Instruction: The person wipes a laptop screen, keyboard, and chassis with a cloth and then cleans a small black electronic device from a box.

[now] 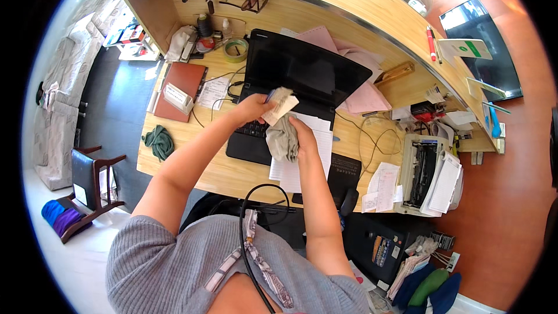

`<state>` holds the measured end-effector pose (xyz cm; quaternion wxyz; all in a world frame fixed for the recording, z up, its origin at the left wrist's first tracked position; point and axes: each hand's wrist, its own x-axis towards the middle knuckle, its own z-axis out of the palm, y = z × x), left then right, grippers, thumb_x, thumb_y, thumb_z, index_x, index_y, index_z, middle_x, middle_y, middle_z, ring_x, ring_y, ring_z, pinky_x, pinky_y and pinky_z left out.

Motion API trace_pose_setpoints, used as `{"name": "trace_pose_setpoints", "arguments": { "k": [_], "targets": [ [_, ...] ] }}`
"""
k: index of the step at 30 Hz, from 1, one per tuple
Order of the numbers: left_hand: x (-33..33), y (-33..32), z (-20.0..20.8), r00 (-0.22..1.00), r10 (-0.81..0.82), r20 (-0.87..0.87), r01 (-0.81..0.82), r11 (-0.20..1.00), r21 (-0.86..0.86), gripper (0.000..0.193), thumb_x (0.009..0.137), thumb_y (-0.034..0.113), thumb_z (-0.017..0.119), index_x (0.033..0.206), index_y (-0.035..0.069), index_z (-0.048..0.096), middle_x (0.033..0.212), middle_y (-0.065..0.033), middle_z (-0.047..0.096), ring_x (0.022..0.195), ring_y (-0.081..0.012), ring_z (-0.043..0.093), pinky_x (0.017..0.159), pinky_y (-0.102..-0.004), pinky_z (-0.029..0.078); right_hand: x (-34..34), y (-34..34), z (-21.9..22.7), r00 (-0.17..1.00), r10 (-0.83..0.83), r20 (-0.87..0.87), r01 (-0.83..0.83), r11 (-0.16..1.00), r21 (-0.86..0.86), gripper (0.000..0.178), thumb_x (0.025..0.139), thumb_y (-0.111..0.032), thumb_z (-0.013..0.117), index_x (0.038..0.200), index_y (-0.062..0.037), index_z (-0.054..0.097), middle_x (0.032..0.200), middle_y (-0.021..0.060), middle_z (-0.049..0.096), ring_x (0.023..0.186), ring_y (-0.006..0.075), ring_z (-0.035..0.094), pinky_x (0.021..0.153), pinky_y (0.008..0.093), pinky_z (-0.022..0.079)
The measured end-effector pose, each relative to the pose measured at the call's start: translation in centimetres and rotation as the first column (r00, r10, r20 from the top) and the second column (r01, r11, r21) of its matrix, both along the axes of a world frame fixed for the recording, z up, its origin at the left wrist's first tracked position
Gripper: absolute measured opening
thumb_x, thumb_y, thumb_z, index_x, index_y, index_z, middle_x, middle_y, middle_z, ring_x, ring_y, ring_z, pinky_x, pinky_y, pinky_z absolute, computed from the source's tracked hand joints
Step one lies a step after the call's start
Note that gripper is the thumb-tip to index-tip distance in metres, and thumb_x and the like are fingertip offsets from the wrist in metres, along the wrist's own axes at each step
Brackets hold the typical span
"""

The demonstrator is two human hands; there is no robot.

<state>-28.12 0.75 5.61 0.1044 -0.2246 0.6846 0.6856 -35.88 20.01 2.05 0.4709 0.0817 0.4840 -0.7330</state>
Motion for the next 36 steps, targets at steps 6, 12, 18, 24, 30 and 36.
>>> {"name": "trace_pose_setpoints", "arguments": {
  "k": [6,12,18,24,30,36],
  "targets": [
    [-2.0,-5.6,-1.8,0.968,-0.155,-0.197,0.009,0.806,-0.591,0.030,0.088,0.020,0.060,0.106,-0.004,0.061,0.096,-0.0179,0.066,0.085,-0.0274,0.066,0.070,-0.0345,0.053,0.8,-1.2,0.3,0.940,0.107,-0.323,-0.015,0.962,0.274,0.031,0.091,-0.027,0.066,0.101,0.0024,0.064,0.090,0.0030,0.064,0.077,0.0096,0.056,0.068,0.0245,0.046],
    [-5.6,-4.2,-3.4,0.945,-0.295,-0.144,0.081,0.634,-0.769,0.033,0.080,0.014,0.064,0.110,0.003,0.060,0.100,-0.0206,0.066,0.096,-0.0386,0.062,0.083,-0.0451,0.049,2.9,6.0,0.5,0.963,-0.013,-0.267,0.106,0.935,0.338,0.039,0.091,-0.027,0.067,0.112,0.0046,0.062,0.097,0.0057,0.065,0.084,0.0111,0.058,0.071,0.0244,0.047],
    [-7.8,0.3,-6.2,0.954,-0.142,-0.263,-0.135,0.580,-0.803,0.016,0.082,0.015,0.061,0.096,0.007,0.063,0.089,-0.0157,0.067,0.087,-0.0343,0.064,0.073,-0.0466,0.050,5.0,10.2,1.8,0.958,-0.130,-0.256,0.198,0.944,0.263,0.038,0.091,-0.028,0.068,0.112,0.0035,0.062,0.099,0.0057,0.066,0.086,0.0112,0.061,0.073,0.0263,0.049],
    [-7.1,0.8,-5.1,0.903,-0.247,-0.351,-0.295,0.237,-0.926,0.009,0.082,0.017,0.063,0.080,0.011,0.068,0.083,-0.0053,0.062,0.078,-0.0268,0.064,0.067,-0.0374,0.053,5.9,12.9,1.3,0.943,-0.200,-0.266,0.261,0.940,0.219,0.032,0.092,-0.025,0.066,0.109,0.0021,0.063,0.097,0.0037,0.067,0.083,0.0099,0.061,0.071,0.0255,0.049],
    [-6.9,-1.5,-1.5,0.841,-0.133,-0.524,-0.379,0.547,-0.747,0.012,0.082,0.008,0.062,0.092,0.003,0.067,0.093,-0.0141,0.061,0.090,-0.0349,0.060,0.075,-0.0412,0.050,6.0,15.7,1.4,0.921,-0.289,-0.262,0.340,0.925,0.172,0.031,0.092,-0.022,0.066,0.112,0.0012,0.062,0.098,0.0037,0.066,0.083,0.0097,0.061,0.072,0.0255,0.050],
    [-11.7,4.2,-3.8,0.896,-0.366,-0.250,0.020,0.598,-0.801,0.026,0.080,0.009,0.063,0.106,0.010,0.063,0.103,-0.0133,0.065,0.096,-0.0333,0.062,0.082,-0.0427,0.050,6.0,16.0,1.2,0.936,-0.248,-0.251,0.299,0.935,0.192,0.030,0.092,-0.023,0.066,0.110,0.0007,0.063,0.097,0.0035,0.066,0.083,0.0088,0.061,0.071,0.0246,0.049]
  ]
}}
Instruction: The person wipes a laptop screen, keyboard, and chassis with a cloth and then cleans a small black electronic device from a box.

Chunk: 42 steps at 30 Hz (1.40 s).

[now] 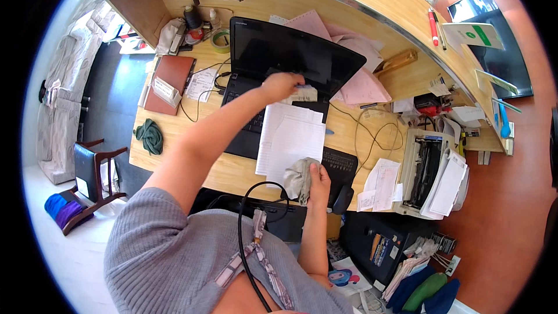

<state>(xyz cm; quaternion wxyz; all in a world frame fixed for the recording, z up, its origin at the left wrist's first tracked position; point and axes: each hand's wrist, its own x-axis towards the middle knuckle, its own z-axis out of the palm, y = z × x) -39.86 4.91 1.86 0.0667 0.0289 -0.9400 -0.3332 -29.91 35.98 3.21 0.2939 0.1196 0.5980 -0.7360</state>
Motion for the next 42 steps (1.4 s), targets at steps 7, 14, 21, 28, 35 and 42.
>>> {"name": "trace_pose_setpoints", "arguments": {
  "k": [7,14,21,28,35,42],
  "targets": [
    [-1.5,5.4,-2.8,0.993,0.115,-0.026,-0.117,0.928,-0.353,0.020,0.080,0.012,0.063,0.101,0.010,0.063,0.097,-0.0094,0.063,0.088,-0.0305,0.065,0.074,-0.0429,0.053,0.5,0.5,0.3,0.998,0.051,-0.030,-0.052,0.999,-0.011,0.030,0.092,-0.023,0.067,0.109,0.0008,0.063,0.096,0.0032,0.066,0.084,0.0091,0.060,0.074,0.0248,0.048],
    [3.6,3.9,-0.7,0.941,0.338,-0.031,-0.325,0.873,-0.363,0.035,0.076,0.028,0.070,0.101,0.004,0.065,0.101,-0.0120,0.060,0.092,-0.0286,0.062,0.077,-0.0363,0.053,-0.3,1.4,0.5,1.000,0.017,-0.020,-0.017,1.000,-0.025,0.026,0.093,-0.021,0.064,0.108,0.0009,0.063,0.096,0.0027,0.066,0.081,0.0083,0.060,0.072,0.0245,0.049],
    [1.2,6.1,-0.3,0.843,0.493,0.216,-0.323,0.784,-0.529,0.050,0.072,0.038,0.074,0.105,0.001,0.064,0.104,-0.0133,0.059,0.098,-0.0304,0.059,0.078,-0.0366,0.053,-1.4,0.1,1.3,0.997,0.051,-0.059,-0.055,0.996,-0.070,0.030,0.093,-0.022,0.065,0.111,0.0018,0.062,0.097,0.0040,0.066,0.086,0.0090,0.059,0.075,0.0245,0.048],
    [-0.3,6.7,-2.2,0.823,0.516,0.239,-0.300,0.751,-0.587,0.026,0.078,0.025,0.064,0.093,0.005,0.072,0.100,-0.0133,0.065,0.091,-0.0274,0.064,0.075,-0.0361,0.054,-0.5,0.5,0.7,0.997,0.053,-0.054,-0.057,0.996,-0.073,0.030,0.093,-0.022,0.065,0.111,0.0019,0.062,0.098,0.0041,0.066,0.083,0.0091,0.060,0.074,0.0243,0.049],
    [4.2,0.5,-1.0,0.822,0.570,-0.009,-0.566,0.818,0.103,0.017,0.079,0.017,0.063,0.081,0.001,0.067,0.076,-0.0182,0.066,0.077,-0.0308,0.066,0.069,-0.0420,0.053,0.2,0.9,1.3,0.996,0.046,-0.078,-0.047,0.999,-0.020,0.028,0.093,-0.022,0.064,0.110,0.0011,0.062,0.097,0.0029,0.066,0.082,0.0084,0.060,0.073,0.0236,0.048],
    [10.9,-4.2,2.6,0.955,0.123,0.272,-0.297,0.301,0.906,0.009,0.096,0.016,0.056,0.100,0.009,0.055,0.101,-0.0031,0.062,0.099,-0.0149,0.063,0.077,-0.0288,0.054,-0.6,1.2,0.4,0.995,0.077,-0.070,-0.082,0.994,-0.069,0.028,0.093,-0.022,0.064,0.110,0.0000,0.063,0.099,0.0023,0.066,0.086,0.0088,0.060,0.076,0.0238,0.048]
  ]
}}
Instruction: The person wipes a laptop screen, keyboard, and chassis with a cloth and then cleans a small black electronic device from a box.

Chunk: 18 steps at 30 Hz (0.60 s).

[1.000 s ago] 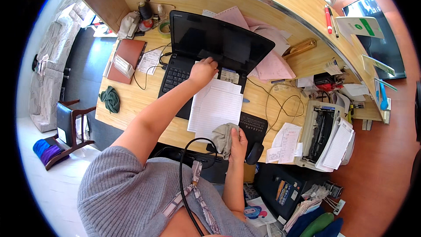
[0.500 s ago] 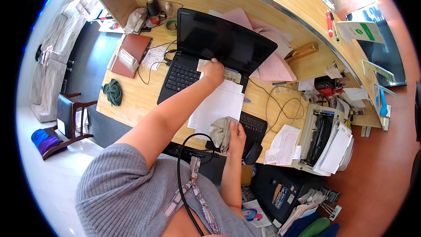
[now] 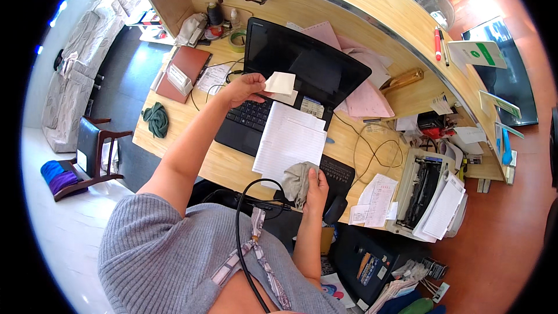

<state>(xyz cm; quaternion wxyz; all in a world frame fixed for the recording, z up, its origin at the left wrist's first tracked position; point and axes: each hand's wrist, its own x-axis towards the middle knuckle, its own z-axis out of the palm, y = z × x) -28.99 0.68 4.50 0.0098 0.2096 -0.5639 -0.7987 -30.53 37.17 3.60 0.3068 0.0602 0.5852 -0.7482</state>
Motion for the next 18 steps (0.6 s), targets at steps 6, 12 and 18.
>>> {"name": "trace_pose_setpoints", "arguments": {
  "k": [6,12,18],
  "targets": [
    [0.9,0.4,-0.4,1.000,-0.015,-0.015,0.016,0.998,0.067,0.008,0.097,0.017,0.055,0.101,0.010,0.054,0.106,-0.0042,0.063,0.101,-0.0155,0.063,0.078,-0.0310,0.054,-0.2,-0.4,0.7,1.000,0.003,-0.013,-0.003,1.000,-0.018,0.029,0.093,-0.023,0.065,0.110,0.0006,0.062,0.100,0.0031,0.066,0.088,0.0094,0.060,0.077,0.0243,0.048],
    [1.1,1.4,-0.2,1.000,0.003,-0.012,-0.002,0.998,0.070,0.006,0.096,0.015,0.055,0.100,0.011,0.053,0.104,-0.0037,0.063,0.100,-0.0147,0.063,0.078,-0.0304,0.053,0.3,-0.3,1.6,1.000,-0.003,-0.004,0.003,1.000,-0.014,0.030,0.093,-0.023,0.065,0.111,0.0007,0.062,0.100,0.0034,0.066,0.087,0.0096,0.060,0.076,0.0244,0.049],
    [1.4,3.8,2.2,0.995,0.081,-0.058,-0.092,0.974,-0.208,0.006,0.095,0.014,0.055,0.094,0.008,0.055,0.098,-0.0027,0.065,0.095,-0.0138,0.064,0.074,-0.0291,0.053,0.5,0.5,1.0,1.000,-0.024,-0.007,0.024,0.999,-0.026,0.027,0.094,-0.022,0.063,0.109,0.0003,0.062,0.099,0.0030,0.066,0.086,0.0097,0.061,0.076,0.0248,0.049]
  ]
}}
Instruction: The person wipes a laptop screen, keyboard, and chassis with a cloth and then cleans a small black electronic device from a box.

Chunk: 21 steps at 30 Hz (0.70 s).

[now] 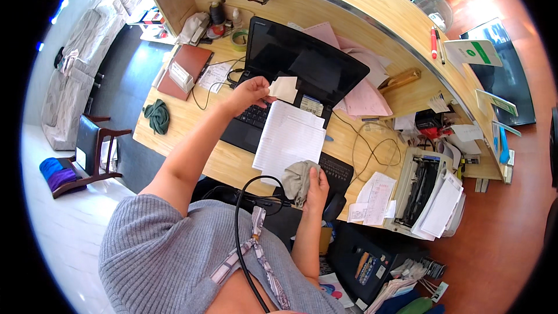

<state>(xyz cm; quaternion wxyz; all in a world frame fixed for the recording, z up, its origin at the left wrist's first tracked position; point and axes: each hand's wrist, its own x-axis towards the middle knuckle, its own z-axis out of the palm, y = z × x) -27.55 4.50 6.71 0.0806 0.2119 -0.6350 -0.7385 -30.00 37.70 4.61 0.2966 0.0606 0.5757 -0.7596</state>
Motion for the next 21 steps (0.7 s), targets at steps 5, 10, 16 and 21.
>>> {"name": "trace_pose_setpoints", "arguments": {
  "k": [5,10,16,21],
  "targets": [
    [2.0,3.0,6.9,0.866,-0.317,-0.387,-0.360,0.141,-0.922,0.008,0.080,0.009,0.064,0.084,0.006,0.058,0.092,-0.0044,0.066,0.091,-0.0183,0.065,0.074,-0.0303,0.054,-0.5,0.7,0.5,0.998,-0.066,0.008,0.066,0.997,-0.034,0.025,0.094,-0.020,0.063,0.109,0.0003,0.062,0.097,0.0032,0.066,0.084,0.0104,0.061,0.075,0.0252,0.050],
    [4.3,4.0,10.2,0.858,-0.365,-0.361,-0.407,-0.056,-0.912,0.012,0.071,0.008,0.066,0.080,0.006,0.059,0.098,-0.0048,0.067,0.095,-0.0209,0.064,0.071,-0.0321,0.055,-0.3,0.7,1.6,0.993,-0.112,-0.038,0.111,0.994,-0.024,0.026,0.094,-0.022,0.063,0.108,0.0003,0.062,0.096,0.0043,0.066,0.082,0.0107,0.061,0.073,0.0258,0.051],
    [9.8,5.0,6.4,0.872,-0.379,-0.312,-0.185,0.335,-0.924,0.016,0.066,0.001,0.065,0.063,0.006,0.050,0.101,-0.0099,0.068,0.083,-0.0260,0.068,0.065,-0.0331,0.055,2.0,1.3,1.8,0.985,-0.163,-0.058,0.165,0.986,0.023,0.026,0.095,-0.022,0.062,0.109,0.0003,0.061,0.098,0.0051,0.066,0.084,0.0116,0.062,0.074,0.0260,0.051],
    [17.2,4.1,-0.9,0.990,0.046,-0.133,-0.095,0.918,-0.386,0.014,0.073,-0.007,0.054,0.071,0.006,0.050,0.084,-0.0073,0.063,0.063,-0.0163,0.060,0.054,-0.0261,0.047,5.8,0.7,2.1,0.972,-0.229,-0.045,0.232,0.972,0.049,0.027,0.094,-0.022,0.062,0.109,0.0006,0.061,0.097,0.0053,0.066,0.084,0.0124,0.062,0.074,0.0265,0.051]
  ]
}}
